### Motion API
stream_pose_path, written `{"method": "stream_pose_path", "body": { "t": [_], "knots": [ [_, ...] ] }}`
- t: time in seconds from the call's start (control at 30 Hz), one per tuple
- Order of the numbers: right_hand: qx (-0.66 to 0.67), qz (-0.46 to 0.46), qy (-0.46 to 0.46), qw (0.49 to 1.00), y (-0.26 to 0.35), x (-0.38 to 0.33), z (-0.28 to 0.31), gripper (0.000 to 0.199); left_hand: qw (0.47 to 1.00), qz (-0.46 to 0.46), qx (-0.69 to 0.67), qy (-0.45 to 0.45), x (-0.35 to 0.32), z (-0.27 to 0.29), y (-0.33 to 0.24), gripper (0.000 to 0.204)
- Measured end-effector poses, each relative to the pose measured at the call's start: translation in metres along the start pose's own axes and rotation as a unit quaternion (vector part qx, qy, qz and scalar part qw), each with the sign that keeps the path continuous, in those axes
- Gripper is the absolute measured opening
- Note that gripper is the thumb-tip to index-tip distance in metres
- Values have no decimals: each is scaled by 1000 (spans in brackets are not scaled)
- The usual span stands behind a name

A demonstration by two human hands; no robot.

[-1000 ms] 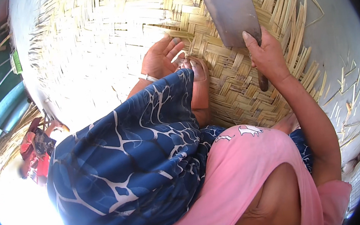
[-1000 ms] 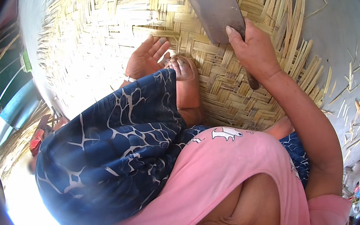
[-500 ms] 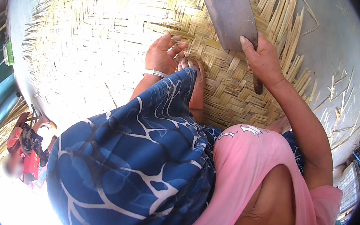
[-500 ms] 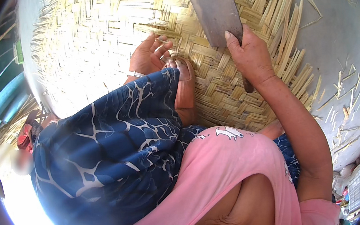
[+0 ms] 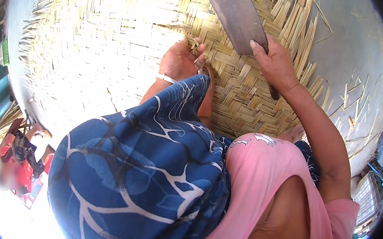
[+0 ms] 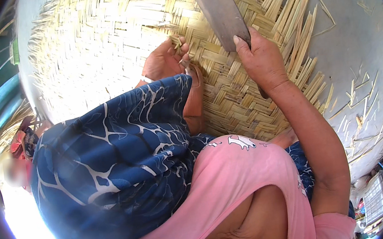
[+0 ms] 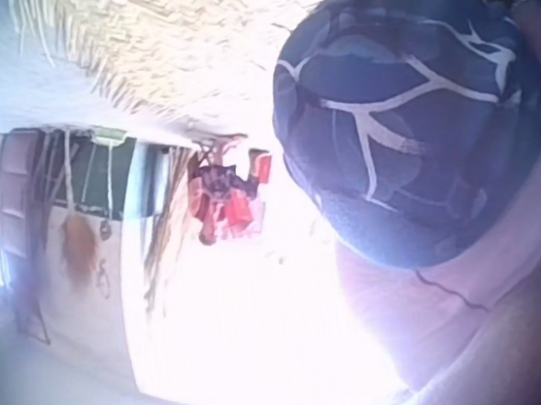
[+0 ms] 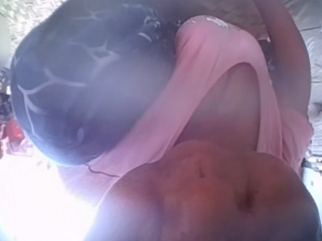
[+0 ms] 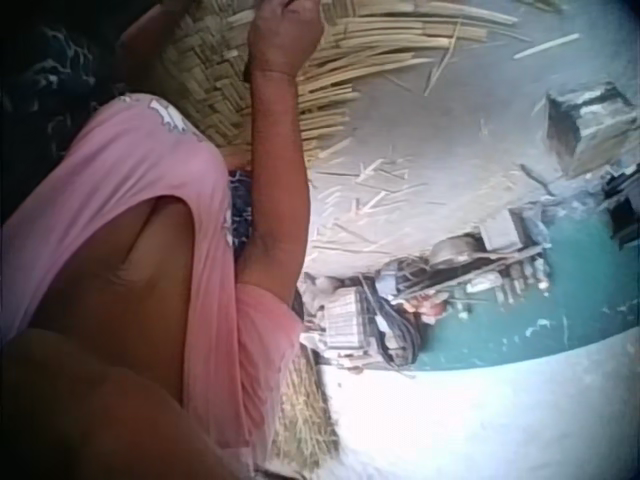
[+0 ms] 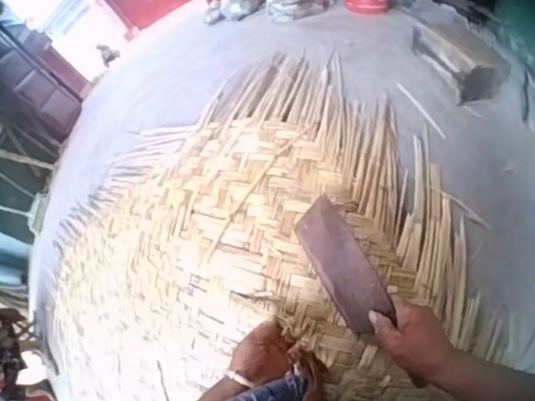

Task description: The person sits on the floor and uses a machete to repeatedly strike and tighten the edges of a woven mat made of dried palm leaves. They adjust the mat's position and continue tapping along the perimeter to secure the weave.

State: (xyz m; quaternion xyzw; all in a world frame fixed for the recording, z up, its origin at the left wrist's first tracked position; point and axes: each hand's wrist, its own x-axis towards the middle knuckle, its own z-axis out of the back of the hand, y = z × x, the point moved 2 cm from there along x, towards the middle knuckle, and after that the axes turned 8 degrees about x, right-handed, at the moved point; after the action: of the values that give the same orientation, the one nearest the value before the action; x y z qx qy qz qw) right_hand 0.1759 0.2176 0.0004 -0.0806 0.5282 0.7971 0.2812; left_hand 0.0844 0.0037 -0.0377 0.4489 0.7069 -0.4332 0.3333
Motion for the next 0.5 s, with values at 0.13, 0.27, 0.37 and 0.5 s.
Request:
{"method": "stream_pose_path", "body": {
  "t": [0.13,0.27,0.37,0.5],
  "knots": [
    [-62,56,14,996,12,2,5,36,999,6,-16,43,-1,-5,7,17],
    [-133,128,62,981,33,4,8,26,996,31,-29,83,6,3,15,16],
    [-194,224,118,948,53,9,5,16,993,39,-24,110,10,8,18,17],
    [-269,355,180,877,63,19,-6,13,989,53,-20,140,14,12,23,23]
  ]
}}
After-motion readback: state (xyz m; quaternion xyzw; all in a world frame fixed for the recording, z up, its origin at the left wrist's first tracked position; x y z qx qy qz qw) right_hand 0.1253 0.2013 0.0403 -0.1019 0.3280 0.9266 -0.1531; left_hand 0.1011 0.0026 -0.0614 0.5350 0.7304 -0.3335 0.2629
